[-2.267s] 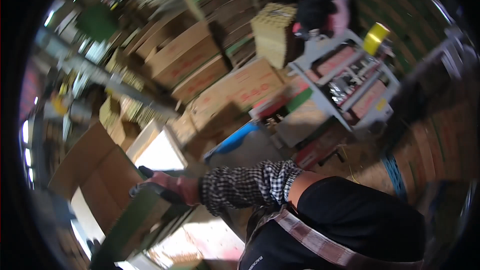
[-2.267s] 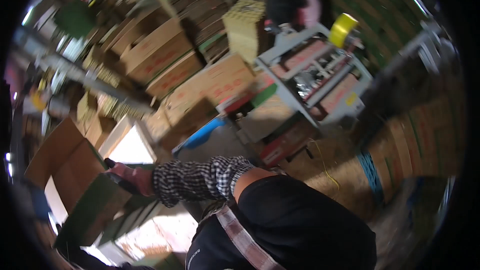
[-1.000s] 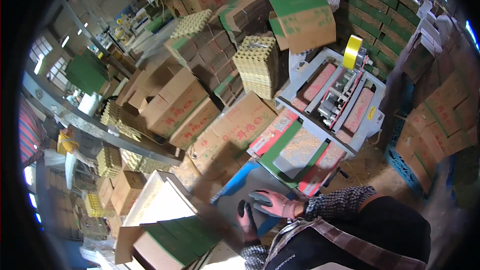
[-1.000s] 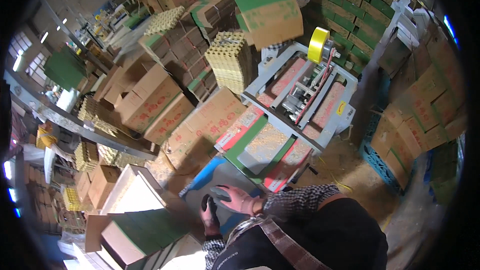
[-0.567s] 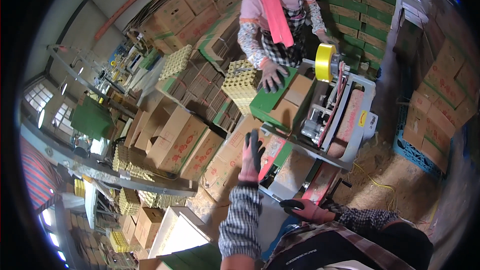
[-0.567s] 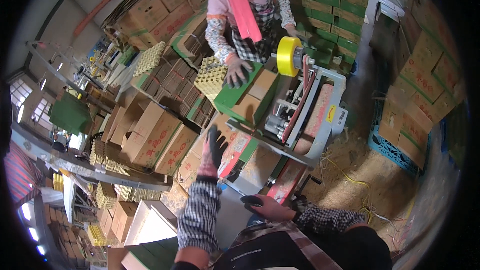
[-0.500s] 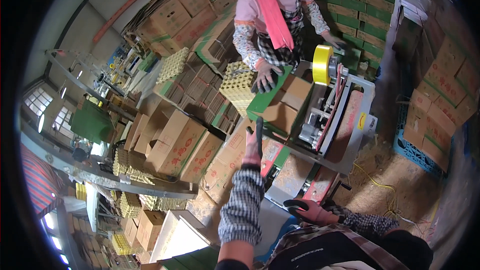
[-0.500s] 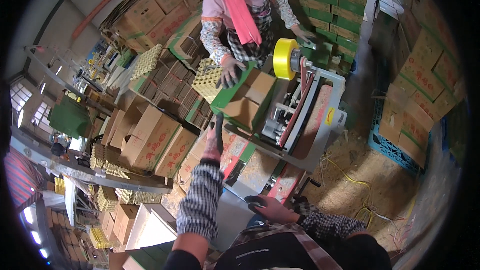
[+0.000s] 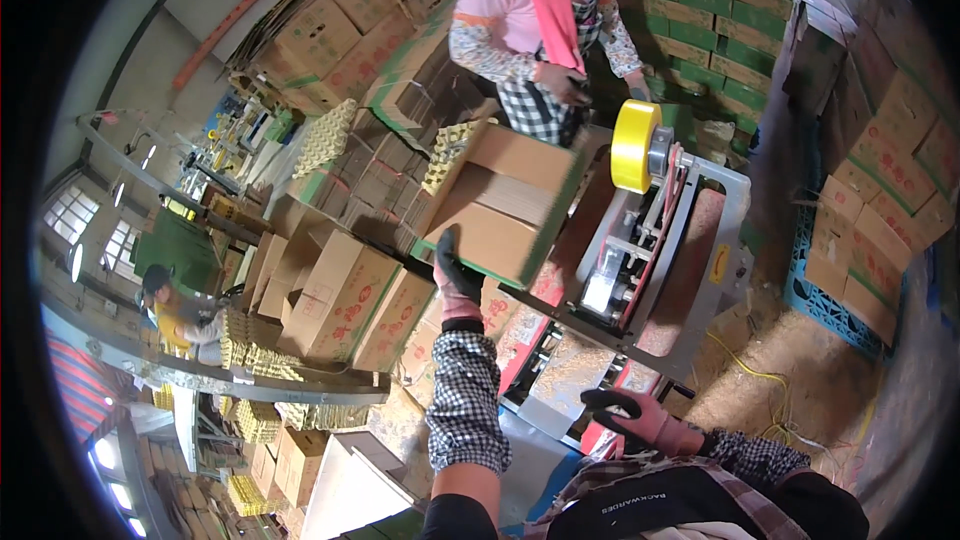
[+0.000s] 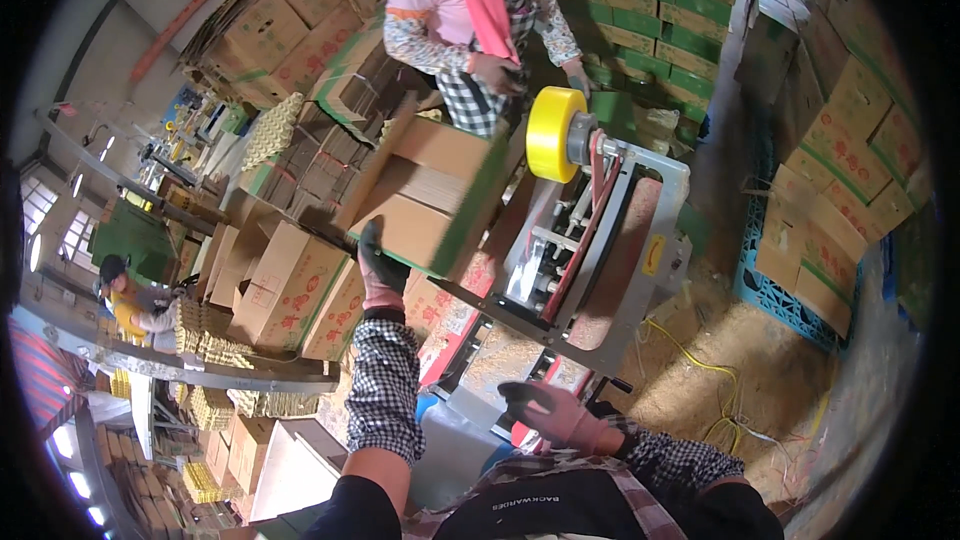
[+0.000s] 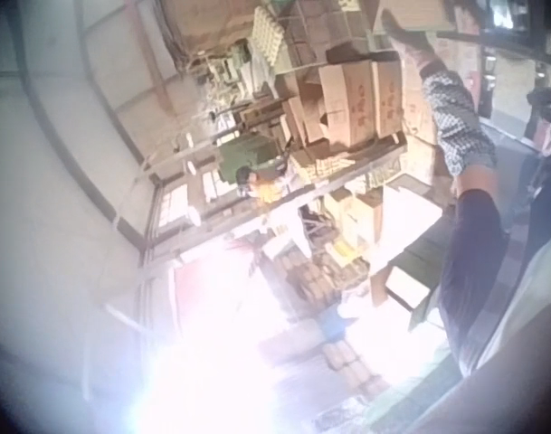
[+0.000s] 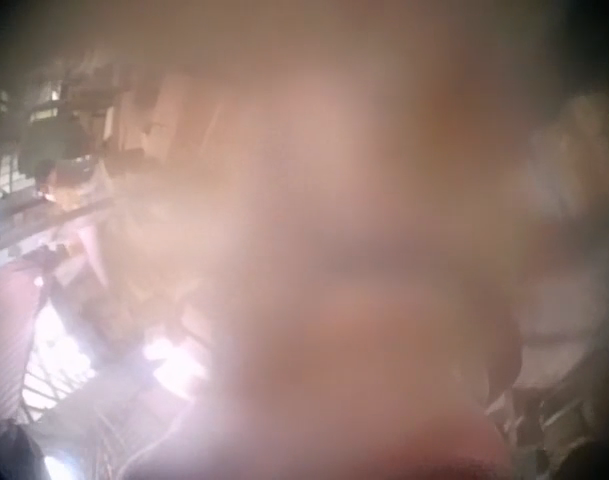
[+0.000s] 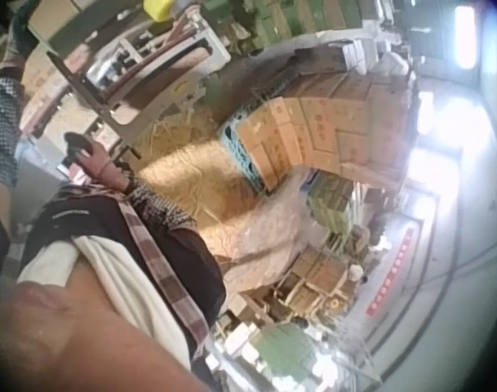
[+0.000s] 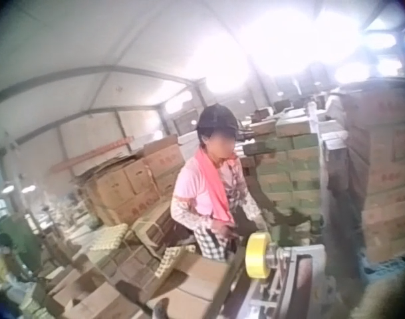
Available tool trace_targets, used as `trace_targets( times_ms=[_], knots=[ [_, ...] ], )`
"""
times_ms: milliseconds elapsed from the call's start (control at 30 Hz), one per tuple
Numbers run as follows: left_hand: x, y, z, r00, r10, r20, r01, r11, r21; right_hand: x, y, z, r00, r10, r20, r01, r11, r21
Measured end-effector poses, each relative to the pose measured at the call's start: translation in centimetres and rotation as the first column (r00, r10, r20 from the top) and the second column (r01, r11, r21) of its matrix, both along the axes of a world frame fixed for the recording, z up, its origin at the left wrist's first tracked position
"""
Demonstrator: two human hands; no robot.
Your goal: The person retrieves flattened cardboard boxes, folds them into boxes by hand, and stacks the assembled boxes.
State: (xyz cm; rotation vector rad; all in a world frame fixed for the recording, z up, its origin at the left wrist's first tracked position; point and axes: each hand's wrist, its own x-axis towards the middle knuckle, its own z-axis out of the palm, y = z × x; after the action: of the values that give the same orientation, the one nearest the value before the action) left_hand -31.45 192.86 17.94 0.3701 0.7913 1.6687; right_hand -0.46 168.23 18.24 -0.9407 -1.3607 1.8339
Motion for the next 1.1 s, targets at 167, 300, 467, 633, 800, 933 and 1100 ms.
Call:
trace_targets(
  times_ms=[167,300,467,633,800,933,1100],
  knots=[
    [-5.8,-10.8,0.5,0.937,0.301,-0.180,-0.258,0.940,0.224,-0.9,2.9,3.3,0.983,-0.180,-0.040,0.184,0.943,0.277],
    [-5.7,-25.3,7.8,0.752,0.516,-0.410,-0.512,0.849,0.131,-5.8,5.2,3.6,0.873,-0.201,-0.444,0.202,0.978,-0.045],
    [-12.7,-43.5,2.3,0.925,0.279,-0.259,-0.274,0.960,0.057,-14.1,0.7,4.7,0.691,-0.003,-0.723,-0.510,0.707,-0.491],
    [-11.9,-57.7,-6.1,0.648,0.343,-0.679,-0.586,0.795,-0.158,-16.1,-7.1,-6.3,0.851,0.441,-0.285,-0.471,0.881,-0.043],
    [-11.8,-64.6,-13.4,0.898,0.260,-0.354,-0.406,0.799,-0.443,-14.3,-11.0,-12.5,0.720,0.678,-0.147,-0.693,0.694,-0.194],
    [-10.0,-60.5,-15.1,0.705,0.065,-0.706,-0.459,0.801,-0.384,-14.3,-11.0,-19.9,0.829,0.344,-0.441,-0.558,0.556,-0.616],
    [-11.0,-53.9,-14.0,0.500,-0.017,-0.866,-0.428,0.864,-0.264,-18.2,-7.6,-17.6,0.772,-0.172,-0.612,-0.571,0.237,-0.786]
  ],
)
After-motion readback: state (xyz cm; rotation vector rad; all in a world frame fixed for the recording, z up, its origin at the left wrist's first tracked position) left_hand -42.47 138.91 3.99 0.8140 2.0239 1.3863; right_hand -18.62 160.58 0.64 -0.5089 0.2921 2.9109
